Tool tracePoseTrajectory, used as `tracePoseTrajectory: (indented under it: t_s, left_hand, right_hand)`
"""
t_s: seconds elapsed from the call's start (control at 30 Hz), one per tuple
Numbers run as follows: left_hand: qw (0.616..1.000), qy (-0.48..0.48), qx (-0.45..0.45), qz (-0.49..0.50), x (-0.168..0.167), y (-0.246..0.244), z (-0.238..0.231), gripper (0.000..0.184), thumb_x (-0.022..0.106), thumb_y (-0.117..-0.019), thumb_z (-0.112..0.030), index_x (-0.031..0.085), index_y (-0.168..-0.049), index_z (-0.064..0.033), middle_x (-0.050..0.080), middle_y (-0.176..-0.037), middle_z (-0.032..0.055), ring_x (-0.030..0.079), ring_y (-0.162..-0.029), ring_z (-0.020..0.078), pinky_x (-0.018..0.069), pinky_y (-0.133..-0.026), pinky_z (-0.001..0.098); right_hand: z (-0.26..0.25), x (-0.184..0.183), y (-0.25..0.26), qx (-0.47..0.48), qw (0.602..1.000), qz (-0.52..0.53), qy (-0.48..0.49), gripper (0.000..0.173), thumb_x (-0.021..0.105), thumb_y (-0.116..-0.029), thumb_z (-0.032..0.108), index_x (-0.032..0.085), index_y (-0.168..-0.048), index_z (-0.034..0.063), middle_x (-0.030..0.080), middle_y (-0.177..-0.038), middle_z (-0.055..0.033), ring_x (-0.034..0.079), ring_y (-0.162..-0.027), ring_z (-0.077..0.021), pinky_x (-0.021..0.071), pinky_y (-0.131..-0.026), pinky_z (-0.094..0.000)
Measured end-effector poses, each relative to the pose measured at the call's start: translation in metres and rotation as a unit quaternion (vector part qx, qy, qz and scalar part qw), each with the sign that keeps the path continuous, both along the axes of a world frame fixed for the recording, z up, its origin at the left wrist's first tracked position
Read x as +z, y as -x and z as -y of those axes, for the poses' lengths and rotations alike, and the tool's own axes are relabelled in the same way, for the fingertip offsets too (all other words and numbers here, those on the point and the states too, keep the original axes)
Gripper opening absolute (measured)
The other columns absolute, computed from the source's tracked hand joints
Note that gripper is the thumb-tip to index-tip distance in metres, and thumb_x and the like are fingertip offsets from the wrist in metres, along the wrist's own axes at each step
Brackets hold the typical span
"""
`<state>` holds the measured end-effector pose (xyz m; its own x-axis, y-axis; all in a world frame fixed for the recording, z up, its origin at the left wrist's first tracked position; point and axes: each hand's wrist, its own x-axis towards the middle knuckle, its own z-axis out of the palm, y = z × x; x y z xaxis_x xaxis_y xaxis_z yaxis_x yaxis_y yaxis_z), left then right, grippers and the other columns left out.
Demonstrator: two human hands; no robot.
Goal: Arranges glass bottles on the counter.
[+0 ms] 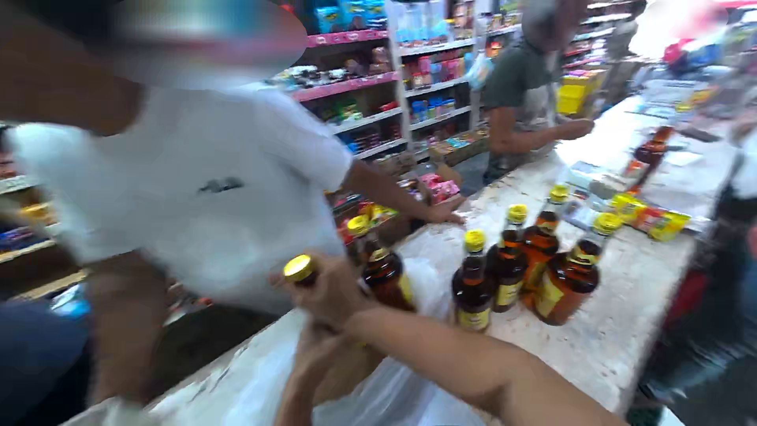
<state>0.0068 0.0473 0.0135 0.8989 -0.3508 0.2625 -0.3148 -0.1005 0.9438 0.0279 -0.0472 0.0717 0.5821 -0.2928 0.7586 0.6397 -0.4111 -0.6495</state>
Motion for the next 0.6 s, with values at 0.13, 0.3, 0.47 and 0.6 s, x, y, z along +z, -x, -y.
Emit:
tracePoseTrajectory:
  t_s: [0.13,0.3,0.47,0.6]
  left_hand:
    - [0.998,-0.051,0.034,-0.027,0.026,0.02,0.006,0.078,0.079,-0.0589,0.006,0.042,-0.127,0.0148,0.061,-0.105,0.0029,0.061,-0.092,-0.0069,0.0536,-0.082,0.0155]
    - [0.992,-0.114,0.058,0.025,-0.017,-0.022,-0.003,0.103,0.088,-0.0553,-0.018,0.041,-0.144,0.0028,0.062,-0.122,0.0132,0.062,-0.105,0.0068,0.0526,-0.093,0.0284]
    - [0.991,-0.119,0.065,0.011,-0.027,-0.031,-0.007,0.11,0.09,-0.0583,-0.018,0.034,-0.152,0.0,0.057,-0.137,0.0197,0.06,-0.121,0.018,0.0501,-0.103,0.0365]
    - [0.992,-0.119,0.045,0.018,-0.033,-0.04,-0.015,0.113,0.09,-0.058,-0.017,0.032,-0.153,0.0002,0.055,-0.14,0.0207,0.058,-0.125,0.0178,0.0485,-0.106,0.034]
  right_hand:
    - [0.013,0.015,0.007,-0.037,0.987,0.139,0.077,0.044,0.084,-0.0757,0.011,0.07,-0.109,-0.0144,0.071,-0.108,-0.0273,0.07,-0.103,-0.0375,0.0585,-0.091,-0.0426]
    - [0.031,0.028,-0.012,-0.224,0.966,0.104,0.071,0.036,0.076,-0.0847,0.021,0.074,-0.117,0.0049,0.064,-0.132,-0.0207,0.053,-0.131,-0.0431,0.0403,-0.11,-0.0602]
    - [0.041,0.014,-0.034,-0.219,0.971,-0.09,0.014,0.05,0.075,-0.0914,0.035,0.067,-0.133,0.0087,0.07,-0.123,-0.0172,0.063,-0.12,-0.037,0.0452,-0.103,-0.0633]
    - [0.046,0.023,-0.026,-0.144,0.985,-0.099,-0.003,0.037,0.075,-0.0924,0.014,0.068,-0.121,-0.0071,0.073,-0.096,-0.0196,0.072,-0.085,-0.0297,0.0592,-0.078,-0.0462]
